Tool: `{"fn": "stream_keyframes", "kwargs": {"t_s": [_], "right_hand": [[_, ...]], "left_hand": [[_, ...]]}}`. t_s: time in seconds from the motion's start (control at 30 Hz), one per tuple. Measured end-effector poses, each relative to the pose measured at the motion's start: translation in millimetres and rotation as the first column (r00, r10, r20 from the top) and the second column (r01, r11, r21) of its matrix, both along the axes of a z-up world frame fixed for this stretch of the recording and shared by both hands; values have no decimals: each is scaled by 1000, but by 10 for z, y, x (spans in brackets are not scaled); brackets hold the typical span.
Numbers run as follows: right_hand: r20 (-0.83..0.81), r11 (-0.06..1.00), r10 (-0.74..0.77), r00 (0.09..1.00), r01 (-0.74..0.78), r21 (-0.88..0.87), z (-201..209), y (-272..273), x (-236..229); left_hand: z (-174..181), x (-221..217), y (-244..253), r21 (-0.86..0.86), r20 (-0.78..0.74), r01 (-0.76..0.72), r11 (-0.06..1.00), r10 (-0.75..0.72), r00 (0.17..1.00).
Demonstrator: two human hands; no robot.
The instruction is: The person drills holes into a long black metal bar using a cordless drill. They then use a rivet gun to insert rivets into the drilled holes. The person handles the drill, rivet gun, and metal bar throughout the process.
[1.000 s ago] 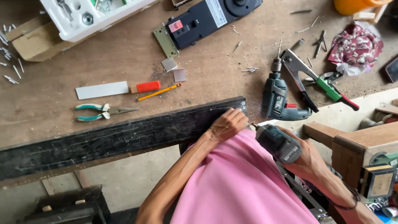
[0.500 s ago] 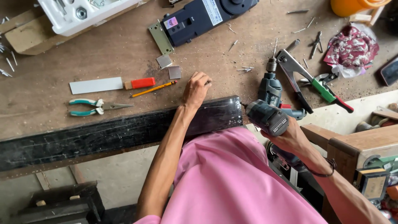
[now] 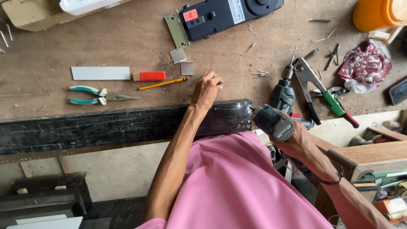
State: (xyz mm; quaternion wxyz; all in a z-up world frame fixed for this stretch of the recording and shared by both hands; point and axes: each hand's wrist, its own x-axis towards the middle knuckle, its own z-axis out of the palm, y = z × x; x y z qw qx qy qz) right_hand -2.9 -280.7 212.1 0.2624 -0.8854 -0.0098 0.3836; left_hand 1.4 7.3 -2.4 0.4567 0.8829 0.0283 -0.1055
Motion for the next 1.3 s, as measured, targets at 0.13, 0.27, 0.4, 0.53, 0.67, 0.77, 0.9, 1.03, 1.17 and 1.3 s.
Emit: {"fn": "stream_keyframes", "kwargs": {"t_s": [0.13,0.27,0.4,0.53,0.67,0.77,0.9,1.03,1.17,1.3], "right_hand": [[-43,988,129,991,-133,-83,108,212,168],[-67,985,84,994,-93,-146,-20,90,248],[-117,930,232,966,-255,-266,224,367,247],[-106,936,196,975,-218,-275,43,272,266],[-96,928,204,974,-224,-297,74,384,289],[-62,944,154,986,-165,-284,-49,233,235],[-70,931,131,989,-147,-334,279,758,285],[-91,926,174,981,-195,-323,284,726,265],[-28,953,151,988,-153,-261,-60,133,173],[61,965,173,983,-156,-211,118,306,181]], "left_hand": [[166,-4,37,11,-38,3,1000,-2,999],[485,-152,-91,28,58,-19,999,17,998],[555,-458,-428,1,145,25,1000,-24,989],[474,-515,-527,134,269,53,990,-88,959],[412,-518,-550,124,319,18,992,-57,946],[543,-511,-485,106,299,19,994,-50,953],[373,-527,-563,112,322,3,994,-39,946],[372,-522,-560,119,298,30,992,-65,952],[464,-520,-505,104,278,73,992,-100,955],[611,-501,-473,96,292,96,991,-120,949]]}}
